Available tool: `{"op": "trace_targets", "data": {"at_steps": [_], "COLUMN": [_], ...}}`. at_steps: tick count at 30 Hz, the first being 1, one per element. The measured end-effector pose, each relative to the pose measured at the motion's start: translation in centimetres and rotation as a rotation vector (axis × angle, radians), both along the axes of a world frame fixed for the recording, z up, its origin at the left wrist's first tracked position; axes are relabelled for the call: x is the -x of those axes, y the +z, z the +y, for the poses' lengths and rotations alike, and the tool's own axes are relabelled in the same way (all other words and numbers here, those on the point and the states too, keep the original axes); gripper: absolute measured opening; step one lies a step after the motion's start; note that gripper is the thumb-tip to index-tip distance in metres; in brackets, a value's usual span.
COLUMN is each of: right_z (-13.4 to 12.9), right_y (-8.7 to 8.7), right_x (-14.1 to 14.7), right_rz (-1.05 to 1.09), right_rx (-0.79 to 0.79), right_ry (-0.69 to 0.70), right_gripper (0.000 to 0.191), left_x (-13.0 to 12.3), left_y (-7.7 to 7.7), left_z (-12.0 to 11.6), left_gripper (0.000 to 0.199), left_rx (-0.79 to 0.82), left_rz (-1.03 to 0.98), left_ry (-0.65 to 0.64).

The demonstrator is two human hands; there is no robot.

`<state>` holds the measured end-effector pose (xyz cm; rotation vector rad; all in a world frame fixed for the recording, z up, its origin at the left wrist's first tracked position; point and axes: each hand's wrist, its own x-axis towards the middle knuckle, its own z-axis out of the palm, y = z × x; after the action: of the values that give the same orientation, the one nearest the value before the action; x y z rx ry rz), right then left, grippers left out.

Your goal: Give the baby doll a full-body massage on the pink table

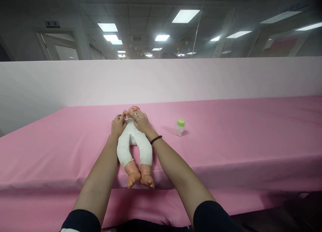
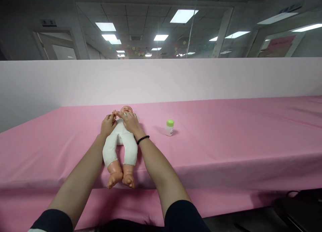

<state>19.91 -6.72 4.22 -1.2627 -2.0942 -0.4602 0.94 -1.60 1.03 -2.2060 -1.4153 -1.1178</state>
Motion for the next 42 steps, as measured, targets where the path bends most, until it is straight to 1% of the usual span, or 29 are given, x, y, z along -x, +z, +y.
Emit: {"op": "trace_targets", "data": {"at_steps": [5,11,18,24,28,32,36,42], "right_z": [0.1,0.7,0.7,0.1,-0.3,-0.4,-0.3,0.2], "right_y": [-0.1,-0.6,-0.6,-0.1,0.2,0.2,0.0,-0.4], "right_x": [0.0,-0.3,-0.5,-0.2,0.0,0.0,-0.1,-0.4], "right_rz": [-0.004,-0.043,-0.067,-0.027,-0.017,0.002,-0.004,-0.047], "right_rx": [-0.006,-0.022,-0.034,-0.006,0.022,0.024,0.016,0.008], "right_ry": [0.008,0.056,0.078,0.018,-0.01,-0.011,0.006,0.047], "right_gripper": [0.063,0.06,0.061,0.063,0.066,0.066,0.064,0.063], "left_x": [0.0,0.1,0.1,0.0,0.0,0.0,0.1,0.2], "left_y": [-0.1,-0.3,-0.3,-0.3,-0.2,-0.1,-0.1,-0.3], "left_z": [0.1,0.3,0.1,0.2,0.1,-0.1,-0.1,0.2], "left_gripper": [0.056,0.067,0.064,0.053,0.056,0.063,0.068,0.068], "left_rx": [0.009,0.004,0.007,0.019,0.025,0.029,0.035,0.03], "left_rz": [-0.024,-0.063,-0.073,-0.036,-0.031,-0.047,-0.067,-0.094], "left_ry": [0.004,-0.026,-0.024,0.007,0.012,-0.001,-0.017,-0.03]}}
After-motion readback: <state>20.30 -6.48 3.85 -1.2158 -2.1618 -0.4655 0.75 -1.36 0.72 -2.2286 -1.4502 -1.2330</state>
